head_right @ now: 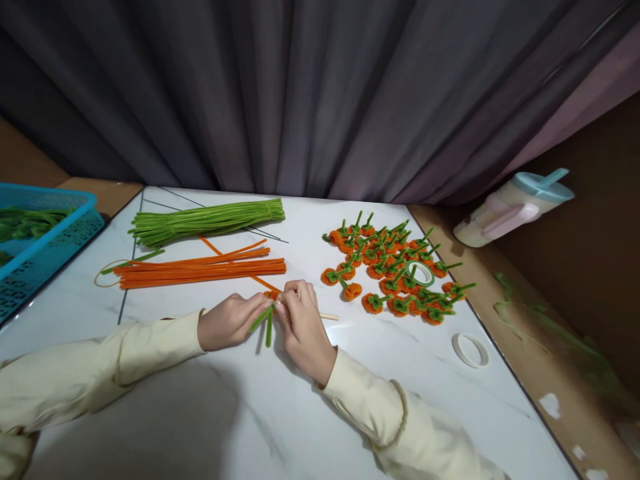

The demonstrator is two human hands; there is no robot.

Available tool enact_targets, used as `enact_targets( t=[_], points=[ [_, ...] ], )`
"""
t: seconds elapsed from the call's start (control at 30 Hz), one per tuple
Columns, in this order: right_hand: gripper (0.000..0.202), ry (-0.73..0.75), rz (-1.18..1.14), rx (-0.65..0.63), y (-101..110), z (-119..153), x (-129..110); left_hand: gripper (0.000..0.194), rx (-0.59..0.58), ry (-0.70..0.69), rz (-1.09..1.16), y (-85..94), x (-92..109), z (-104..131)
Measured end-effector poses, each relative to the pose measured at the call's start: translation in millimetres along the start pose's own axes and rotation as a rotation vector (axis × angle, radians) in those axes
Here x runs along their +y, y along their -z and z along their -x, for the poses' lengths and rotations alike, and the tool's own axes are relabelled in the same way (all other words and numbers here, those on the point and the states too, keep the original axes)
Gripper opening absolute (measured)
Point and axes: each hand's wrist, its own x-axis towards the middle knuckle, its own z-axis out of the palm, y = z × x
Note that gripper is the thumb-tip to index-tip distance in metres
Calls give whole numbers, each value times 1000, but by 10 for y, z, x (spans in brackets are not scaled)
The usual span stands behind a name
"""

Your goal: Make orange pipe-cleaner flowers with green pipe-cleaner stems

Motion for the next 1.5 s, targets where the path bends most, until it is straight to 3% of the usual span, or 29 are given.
enact_targets(
  t=[0.2,0.27,0.4,0.47,0.67,0.9,1.13,1.33,1.4,1.5],
  points=[
    [17,-2,-45,-6,25,-11,-11,35,51,-97,19,33,15,3],
    [17,-9,-22,30,32,-9,-24,34,61,22,174,73,28,-15],
    [16,-18,41,76,35,4,-36,30,147,468,669,130,42,-66],
    [16,0,58,77,33,8,-30,29,146,572,859,131,33,-88],
    [15,34,72,109,30,13,-5,38,-114,532,1195,94,-18,-108],
    [12,-5,54,169,19,24,15,42,-109,609,1365,71,-45,-127],
    [10,-76,-189,142,20,-22,82,38,-83,632,1414,79,-57,-125],
    [13,-98,-203,146,25,-45,105,40,-125,601,1351,77,-41,-128],
    [13,-100,-192,183,30,-48,97,40,-72,585,1259,80,-25,-118],
    [13,-105,-165,273,39,-47,82,23,119,508,874,103,14,-82]
  ],
)
